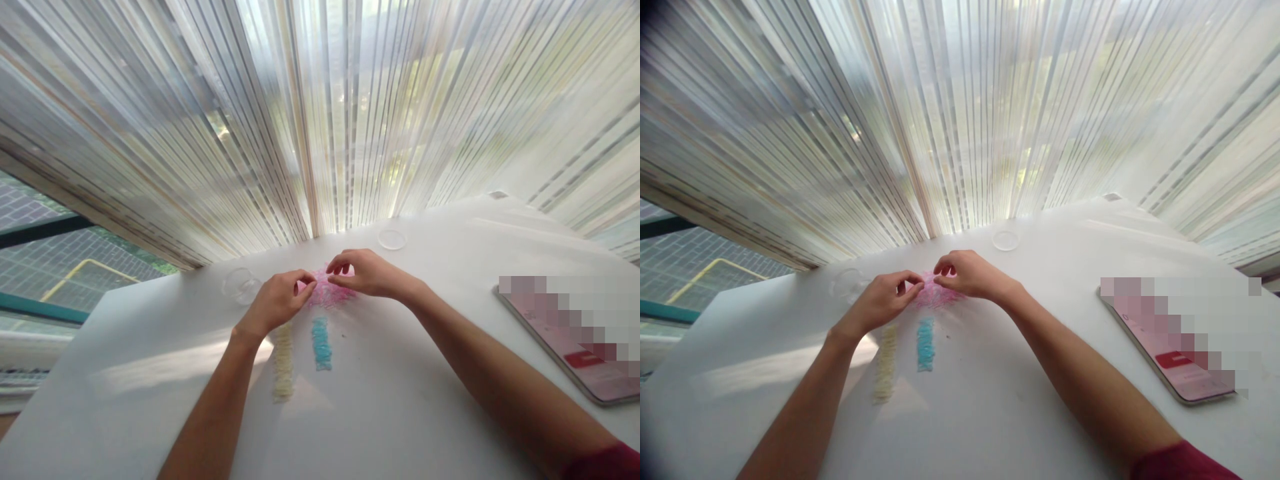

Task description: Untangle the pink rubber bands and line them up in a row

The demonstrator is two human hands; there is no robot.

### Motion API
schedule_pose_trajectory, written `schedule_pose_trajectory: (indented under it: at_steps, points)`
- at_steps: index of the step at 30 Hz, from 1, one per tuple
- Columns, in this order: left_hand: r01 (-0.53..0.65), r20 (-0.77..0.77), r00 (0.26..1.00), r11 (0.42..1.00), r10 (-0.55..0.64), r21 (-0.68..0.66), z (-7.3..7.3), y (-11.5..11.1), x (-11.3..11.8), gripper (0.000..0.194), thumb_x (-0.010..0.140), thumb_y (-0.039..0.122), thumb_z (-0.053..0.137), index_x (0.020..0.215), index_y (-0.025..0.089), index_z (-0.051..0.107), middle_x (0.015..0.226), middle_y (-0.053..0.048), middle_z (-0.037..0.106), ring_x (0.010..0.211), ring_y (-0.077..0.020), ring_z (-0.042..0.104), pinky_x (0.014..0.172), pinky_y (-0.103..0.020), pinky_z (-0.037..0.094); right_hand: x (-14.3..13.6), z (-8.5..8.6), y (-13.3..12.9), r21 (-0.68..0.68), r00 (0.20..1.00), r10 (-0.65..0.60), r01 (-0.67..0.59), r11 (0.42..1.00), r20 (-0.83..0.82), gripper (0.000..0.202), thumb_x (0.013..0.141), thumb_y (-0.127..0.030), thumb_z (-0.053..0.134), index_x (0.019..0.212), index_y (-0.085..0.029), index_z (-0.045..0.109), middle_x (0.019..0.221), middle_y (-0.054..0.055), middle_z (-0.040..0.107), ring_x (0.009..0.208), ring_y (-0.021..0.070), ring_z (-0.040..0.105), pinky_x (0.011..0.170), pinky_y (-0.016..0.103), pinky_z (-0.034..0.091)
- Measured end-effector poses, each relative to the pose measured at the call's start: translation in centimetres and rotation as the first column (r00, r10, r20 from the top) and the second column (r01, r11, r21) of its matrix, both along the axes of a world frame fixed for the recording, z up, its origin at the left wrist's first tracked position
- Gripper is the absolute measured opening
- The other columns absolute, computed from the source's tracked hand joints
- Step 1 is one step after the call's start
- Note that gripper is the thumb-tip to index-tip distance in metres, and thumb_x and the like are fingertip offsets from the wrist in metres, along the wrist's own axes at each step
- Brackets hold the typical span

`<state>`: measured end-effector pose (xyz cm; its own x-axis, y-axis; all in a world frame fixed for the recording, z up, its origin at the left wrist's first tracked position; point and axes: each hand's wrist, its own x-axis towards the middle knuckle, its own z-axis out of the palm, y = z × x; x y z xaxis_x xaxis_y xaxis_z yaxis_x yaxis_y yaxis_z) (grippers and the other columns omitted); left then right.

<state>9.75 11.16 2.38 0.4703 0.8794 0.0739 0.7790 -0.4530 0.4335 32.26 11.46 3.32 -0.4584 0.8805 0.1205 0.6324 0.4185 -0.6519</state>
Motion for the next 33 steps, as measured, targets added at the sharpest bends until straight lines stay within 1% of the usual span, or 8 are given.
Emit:
schedule_pose_trajectory:
  at_steps: [5,12,15,19,22,24,28,33]
  points:
    - [0.040,0.042,0.998,0.999,-0.039,-0.017,-0.1,-0.1,0.0,0.020,0.091,0.034,0.057,0.094,0.022,0.073,0.079,0.001,0.073,0.065,-0.0147,0.061,0.065,-0.025,0.044,-1.0,-0.6,-0.1,0.015,0.999,0.018,-0.017,1.000,-0.029,0.011,0.086,-0.018,0.067,0.092,-0.017,0.077,0.084,0.005,0.075,0.076,0.0154,0.066,0.073,0.025,0.047]
    - [0.048,0.076,0.996,0.998,-0.046,-0.027,-0.1,0.1,0.0,0.022,0.092,0.035,0.056,0.096,0.021,0.073,0.079,0.000,0.073,0.065,-0.0145,0.060,0.064,-0.026,0.044,-1.0,-1.0,0.2,0.017,0.999,0.009,-0.009,1.000,-0.051,0.012,0.086,-0.017,0.065,0.090,-0.015,0.077,0.084,0.005,0.075,0.075,0.0156,0.065,0.072,0.025,0.047]
    - [0.028,0.046,0.999,1.000,-0.028,-0.006,0.0,0.2,-0.3,0.025,0.092,0.038,0.055,0.097,0.021,0.073,0.081,-0.001,0.074,0.065,-0.0151,0.061,0.064,-0.026,0.044,-0.8,-0.9,0.2,0.007,0.999,0.003,-0.003,1.000,-0.054,0.013,0.086,-0.016,0.065,0.089,-0.016,0.077,0.084,0.005,0.076,0.076,0.0159,0.066,0.073,0.026,0.047]
    - [-0.019,-0.050,0.999,1.000,0.019,0.012,0.3,0.2,-0.8,0.026,0.092,0.039,0.055,0.097,0.022,0.074,0.081,-0.001,0.074,0.066,-0.0162,0.062,0.064,-0.027,0.044,-0.3,-0.8,0.3,-0.003,0.999,-0.031,0.031,1.000,-0.042,0.014,0.086,-0.018,0.064,0.090,-0.017,0.077,0.087,0.005,0.076,0.078,0.0163,0.066,0.075,0.027,0.049]
    - [-0.045,-0.103,0.993,0.998,0.049,0.043,0.4,0.3,-1.1,0.022,0.091,0.036,0.056,0.096,0.023,0.073,0.091,-0.001,0.075,0.070,-0.0169,0.063,0.067,-0.028,0.045,0.4,-0.7,0.5,-0.016,0.998,-0.056,0.055,0.998,-0.040,0.014,0.086,-0.019,0.063,0.091,-0.017,0.077,0.089,0.005,0.077,0.079,0.0165,0.067,0.076,0.027,0.049]
    - [-0.049,-0.119,0.991,0.997,0.055,0.055,0.4,0.3,-1.3,0.020,0.090,0.035,0.057,0.096,0.024,0.072,0.098,-0.002,0.075,0.073,-0.0172,0.063,0.068,-0.028,0.046,0.9,-0.7,0.6,-0.026,0.997,-0.064,0.063,0.998,-0.038,0.015,0.086,-0.019,0.063,0.091,-0.018,0.077,0.089,0.005,0.077,0.080,0.0166,0.067,0.076,0.028,0.050]
    - [-0.046,-0.141,0.989,0.997,0.053,0.055,0.3,0.3,-1.4,0.020,0.091,0.036,0.057,0.096,0.024,0.072,0.102,-0.002,0.074,0.075,-0.0171,0.064,0.068,-0.028,0.046,1.6,-0.7,0.8,-0.031,0.997,-0.075,0.074,0.997,-0.033,0.015,0.086,-0.021,0.063,0.090,-0.019,0.077,0.088,0.004,0.077,0.080,0.0172,0.068,0.075,0.028,0.050]
    - [-0.030,-0.108,0.994,0.999,0.034,0.038,0.6,0.2,-1.2,0.023,0.092,0.038,0.057,0.100,0.024,0.072,0.104,-0.002,0.073,0.074,-0.0163,0.062,0.067,-0.028,0.046,1.4,-0.7,0.7,-0.037,0.998,-0.058,0.057,0.998,-0.028,0.017,0.086,-0.022,0.062,0.090,-0.019,0.078,0.087,0.004,0.077,0.079,0.0172,0.067,0.074,0.027,0.049]
